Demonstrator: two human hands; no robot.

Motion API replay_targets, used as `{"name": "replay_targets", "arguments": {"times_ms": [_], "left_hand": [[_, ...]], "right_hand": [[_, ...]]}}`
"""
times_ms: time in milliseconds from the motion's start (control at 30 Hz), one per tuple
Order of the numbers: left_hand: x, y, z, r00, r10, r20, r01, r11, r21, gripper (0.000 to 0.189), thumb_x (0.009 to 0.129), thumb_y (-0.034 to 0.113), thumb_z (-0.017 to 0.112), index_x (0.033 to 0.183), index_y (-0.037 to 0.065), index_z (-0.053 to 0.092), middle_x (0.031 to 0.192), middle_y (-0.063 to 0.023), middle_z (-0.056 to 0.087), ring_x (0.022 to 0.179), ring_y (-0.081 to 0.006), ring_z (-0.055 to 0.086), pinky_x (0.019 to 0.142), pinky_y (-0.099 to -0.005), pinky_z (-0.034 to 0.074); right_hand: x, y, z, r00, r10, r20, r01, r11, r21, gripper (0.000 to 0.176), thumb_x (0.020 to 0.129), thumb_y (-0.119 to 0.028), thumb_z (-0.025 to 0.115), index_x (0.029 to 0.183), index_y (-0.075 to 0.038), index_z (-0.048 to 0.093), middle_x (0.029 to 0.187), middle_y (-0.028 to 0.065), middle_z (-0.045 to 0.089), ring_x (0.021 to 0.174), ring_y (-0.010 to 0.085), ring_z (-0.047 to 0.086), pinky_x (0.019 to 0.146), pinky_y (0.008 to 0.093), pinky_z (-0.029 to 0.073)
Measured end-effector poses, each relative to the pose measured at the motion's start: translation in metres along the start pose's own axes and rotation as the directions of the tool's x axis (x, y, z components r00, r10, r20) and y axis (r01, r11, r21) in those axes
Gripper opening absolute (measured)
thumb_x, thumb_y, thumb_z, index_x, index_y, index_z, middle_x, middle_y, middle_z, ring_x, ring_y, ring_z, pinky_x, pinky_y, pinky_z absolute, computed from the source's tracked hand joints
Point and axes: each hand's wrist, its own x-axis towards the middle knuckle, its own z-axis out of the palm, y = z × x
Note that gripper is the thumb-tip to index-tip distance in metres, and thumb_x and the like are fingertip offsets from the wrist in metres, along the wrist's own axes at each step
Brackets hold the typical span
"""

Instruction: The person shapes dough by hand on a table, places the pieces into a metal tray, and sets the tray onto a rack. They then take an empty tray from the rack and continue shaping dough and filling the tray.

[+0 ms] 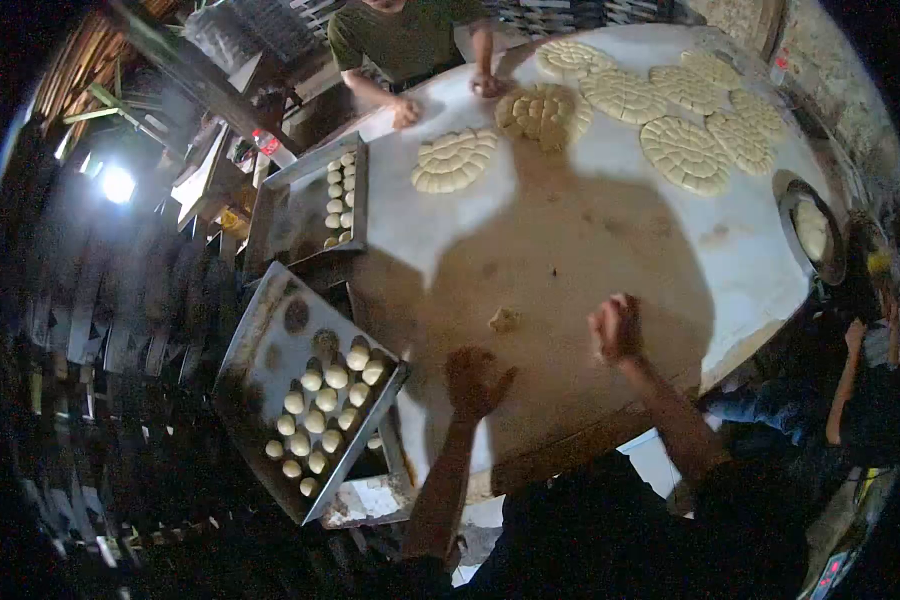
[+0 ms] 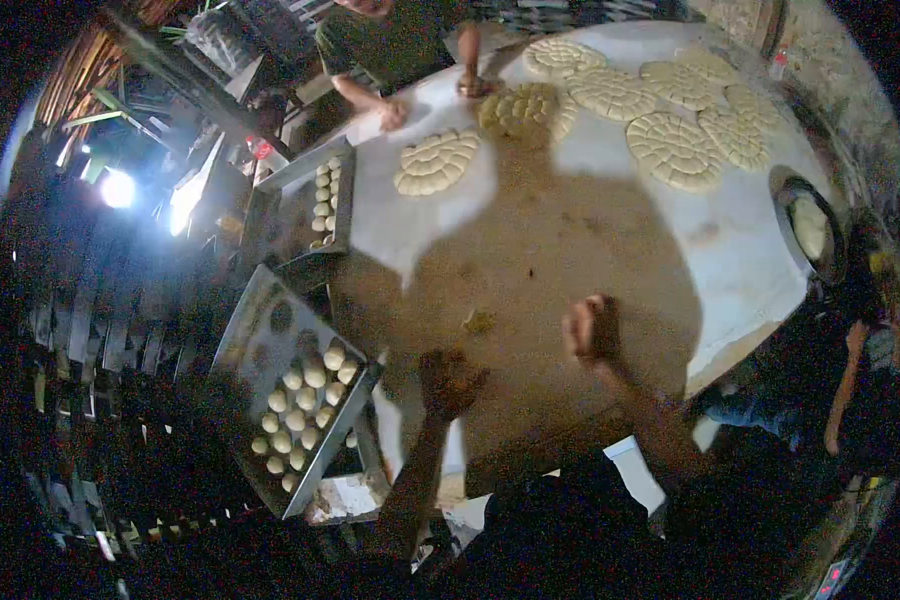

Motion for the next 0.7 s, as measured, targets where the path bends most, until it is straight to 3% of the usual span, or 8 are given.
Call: {"name": "replay_targets", "arguments": {"times_ms": [67, 133, 233, 500, 567, 600, 667, 700], "left_hand": [[-0.004, 0.028, 0.032, 0.999, 0.003, 0.033, -0.003, 1.0, 0.012, 0.04, 0.075, 0.04, 0.077, 0.092, 0.007, 0.062, 0.095, -0.0146, 0.059, 0.092, -0.0348, 0.057, 0.081, -0.049, 0.044], [-0.057, 0.036, 0.059, 0.981, -0.065, 0.181, 0.093, 0.985, -0.146, 0.035, 0.076, 0.037, 0.075, 0.09, 0.007, 0.062, 0.093, -0.0151, 0.06, 0.09, -0.0344, 0.057, 0.08, -0.0487, 0.044], [-0.14, 0.026, 0.031, 0.912, -0.247, 0.328, 0.365, 0.853, -0.372, 0.029, 0.078, 0.032, 0.072, 0.086, 0.006, 0.062, 0.09, -0.0158, 0.06, 0.087, -0.0338, 0.057, 0.079, -0.0482, 0.045], [0.012, -0.016, 0.033, 0.975, -0.216, -0.048, 0.221, 0.963, 0.151, 0.016, 0.081, 0.023, 0.069, 0.083, 0.007, 0.064, 0.086, -0.0157, 0.062, 0.083, -0.0341, 0.056, 0.08, -0.048, 0.044], [0.003, 0.007, 0.058, 0.988, -0.139, -0.068, 0.145, 0.983, 0.109, 0.019, 0.084, 0.026, 0.068, 0.087, 0.008, 0.064, 0.089, -0.0145, 0.061, 0.086, -0.0347, 0.055, 0.081, -0.0481, 0.043], [0.019, 0.051, 0.028, 0.92, -0.323, 0.221, 0.278, 0.937, 0.21, 0.02, 0.088, 0.029, 0.066, 0.09, 0.009, 0.065, 0.098, -0.0144, 0.063, 0.093, -0.033, 0.056, 0.086, -0.0477, 0.044], [-0.098, 0.004, 0.079, 0.83, -0.531, 0.168, 0.522, 0.638, -0.566, 0.025, 0.092, 0.03, 0.062, 0.104, 0.008, 0.065, 0.112, -0.0139, 0.063, 0.107, -0.0316, 0.058, 0.096, -0.0438, 0.044], [-0.121, -0.013, 0.085, 0.88, -0.46, 0.117, 0.466, 0.791, -0.396, 0.023, 0.092, 0.027, 0.063, 0.106, 0.009, 0.065, 0.112, -0.015, 0.063, 0.108, -0.031, 0.059, 0.099, -0.0445, 0.042]], "right_hand": [[-0.005, -0.034, 0.032, 0.934, 0.278, 0.224, -0.352, 0.825, 0.443, 0.025, 0.09, -0.025, 0.056, 0.088, 0.0, 0.056, 0.09, 0.019, 0.052, 0.091, 0.036, 0.051, 0.086, 0.0523, 0.04], [-0.05, -0.048, 0.052, 0.983, 0.158, 0.091, -0.182, 0.869, 0.461, 0.02, 0.091, -0.021, 0.056, 0.091, 0.0, 0.058, 0.091, 0.0179, 0.054, 0.094, 0.037, 0.054, 0.093, 0.0534, 0.042], [-0.088, -0.002, 0.015, 0.825, -0.524, 0.212, 0.527, 0.849, 0.045, 0.02, 0.089, -0.02, 0.059, 0.093, 0.0, 0.059, 0.095, 0.0176, 0.058, 0.099, 0.0387, 0.055, 0.096, 0.0534, 0.042], [0.043, 0.013, 0.007, 0.995, -0.082, 0.05, 0.08, 0.996, 0.03, 0.026, 0.075, -0.012, 0.065, 0.095, 0.002, 0.059, 0.102, 0.0213, 0.055, 0.099, 0.0424, 0.052, 0.101, 0.0547, 0.039], [0.027, -0.007, 0.032, 0.996, -0.081, 0.043, 0.076, 0.992, 0.097, 0.023, 0.079, -0.011, 0.064, 0.098, 0.0, 0.058, 0.102, 0.0211, 0.055, 0.102, 0.0414, 0.053, 0.1, 0.0567, 0.039], [0.015, -0.014, 0.038, 0.995, -0.092, 0.038, 0.086, 0.987, 0.135, 0.022, 0.081, -0.011, 0.064, 0.099, 0.0, 0.057, 0.102, 0.0209, 0.055, 0.104, 0.041, 0.053, 0.1, 0.0577, 0.039], [-0.018, -0.011, 0.022, 0.953, -0.273, 0.133, 0.249, 0.952, 0.176, 0.023, 0.078, -0.013, 0.063, 0.096, 0.001, 0.059, 0.098, 0.0191, 0.056, 0.097, 0.0404, 0.053, 0.103, 0.0554, 0.037], [-0.023, 0.016, 0.015, 0.925, -0.325, 0.198, 0.277, 0.932, 0.233, 0.023, 0.077, -0.013, 0.062, 0.095, 0.001, 0.059, 0.096, 0.0183, 0.056, 0.095, 0.0399, 0.053, 0.103, 0.0548, 0.037]]}}
